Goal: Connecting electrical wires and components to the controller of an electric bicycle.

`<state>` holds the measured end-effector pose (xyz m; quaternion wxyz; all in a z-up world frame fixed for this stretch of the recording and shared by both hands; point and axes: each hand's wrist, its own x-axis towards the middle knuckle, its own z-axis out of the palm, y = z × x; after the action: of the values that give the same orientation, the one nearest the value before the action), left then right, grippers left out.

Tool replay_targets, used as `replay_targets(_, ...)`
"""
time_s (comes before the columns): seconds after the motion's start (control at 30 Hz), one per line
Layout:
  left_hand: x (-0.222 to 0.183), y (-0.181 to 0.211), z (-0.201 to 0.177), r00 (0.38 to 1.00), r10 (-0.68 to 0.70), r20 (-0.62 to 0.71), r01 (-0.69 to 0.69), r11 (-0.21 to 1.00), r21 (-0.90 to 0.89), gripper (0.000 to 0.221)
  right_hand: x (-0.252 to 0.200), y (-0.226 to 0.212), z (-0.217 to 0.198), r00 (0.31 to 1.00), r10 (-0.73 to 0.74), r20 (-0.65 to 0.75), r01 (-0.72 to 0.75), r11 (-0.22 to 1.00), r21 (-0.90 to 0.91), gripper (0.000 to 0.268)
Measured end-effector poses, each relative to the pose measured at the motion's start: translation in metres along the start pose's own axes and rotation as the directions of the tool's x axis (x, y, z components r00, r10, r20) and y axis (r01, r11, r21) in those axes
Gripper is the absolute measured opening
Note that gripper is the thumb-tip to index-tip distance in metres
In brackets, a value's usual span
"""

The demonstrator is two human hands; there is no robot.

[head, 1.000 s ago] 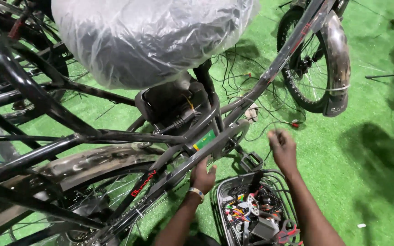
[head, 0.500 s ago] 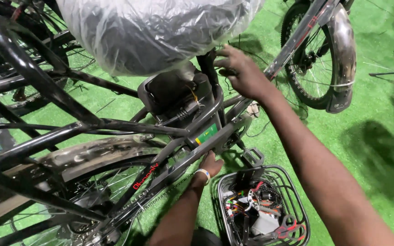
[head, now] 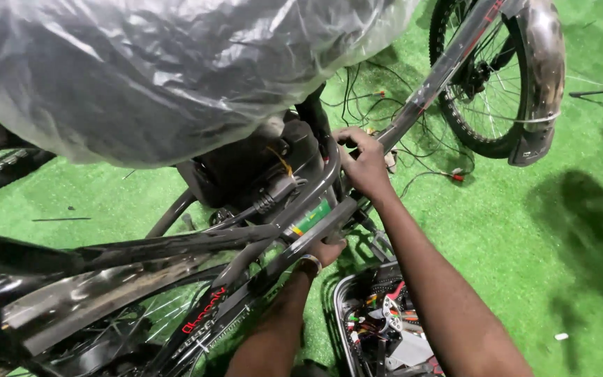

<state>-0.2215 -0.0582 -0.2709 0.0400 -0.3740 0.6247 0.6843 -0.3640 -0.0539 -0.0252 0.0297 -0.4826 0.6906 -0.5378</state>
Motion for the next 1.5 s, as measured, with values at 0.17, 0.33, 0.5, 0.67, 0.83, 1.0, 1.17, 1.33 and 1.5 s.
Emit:
replay_targets(0.17,0.017,-0.019,0.006,0.994,-0.028,-0.109,0.019,0.997,-0.079,0.060,0.000,-0.007,-0.006,1.000,0.008,0.025,-0.010,0.995,0.100,0.009)
replay_targets(0.33,0.020,-0.012,-0.011,0.994,-0.075,-0.085,0.076,0.997,0.014,0.054,0.001,-0.013,-0.008,0.998,-0.016,0.053,0.008,0.988,0.155,0.011)
replay_targets(0.5,-0.003,-0.002,-0.012,0.998,0.055,-0.043,-0.034,0.921,0.389,0.069,0.002,-0.014,-0.011,0.994,-0.011,0.111,-0.006,0.989,0.148,0.008)
replay_targets(0.67,-0.080,0.051,-0.007,0.914,-0.005,-0.405,0.079,0.983,0.166,0.110,0.000,-0.009,-0.012,0.990,0.031,0.139,-0.050,0.989,0.137,0.009)
replay_targets(0.83,-0.019,-0.104,-0.012,0.241,0.966,-0.095,-0.028,0.104,0.994,0.025,0.000,-0.014,-0.013,0.991,0.049,0.128,-0.067,0.988,0.141,0.011)
replay_targets(1.0,-0.164,-0.035,0.002,0.409,0.719,-0.561,-0.417,0.695,0.586,0.017,-0.009,-0.057,-0.020,0.951,0.219,0.219,-0.225,0.974,0.001,0.016)
replay_targets(1.17,-0.238,0.008,0.013,0.780,0.540,-0.317,-0.182,0.680,0.710,0.025,-0.077,-0.040,0.009,0.730,0.447,-0.517,-0.293,0.888,0.355,0.015)
replay_targets(1.33,-0.264,0.004,0.016,0.956,0.172,-0.239,0.005,0.802,0.598,0.024,-0.178,-0.001,0.059,0.549,0.743,-0.383,-0.582,0.669,0.463,0.015)
replay_targets(1.5,-0.330,0.039,0.010,0.900,-0.005,0.436,-0.227,0.847,0.480,0.036,-0.225,-0.043,0.068,0.507,0.860,0.054,-0.726,0.393,0.564,0.039)
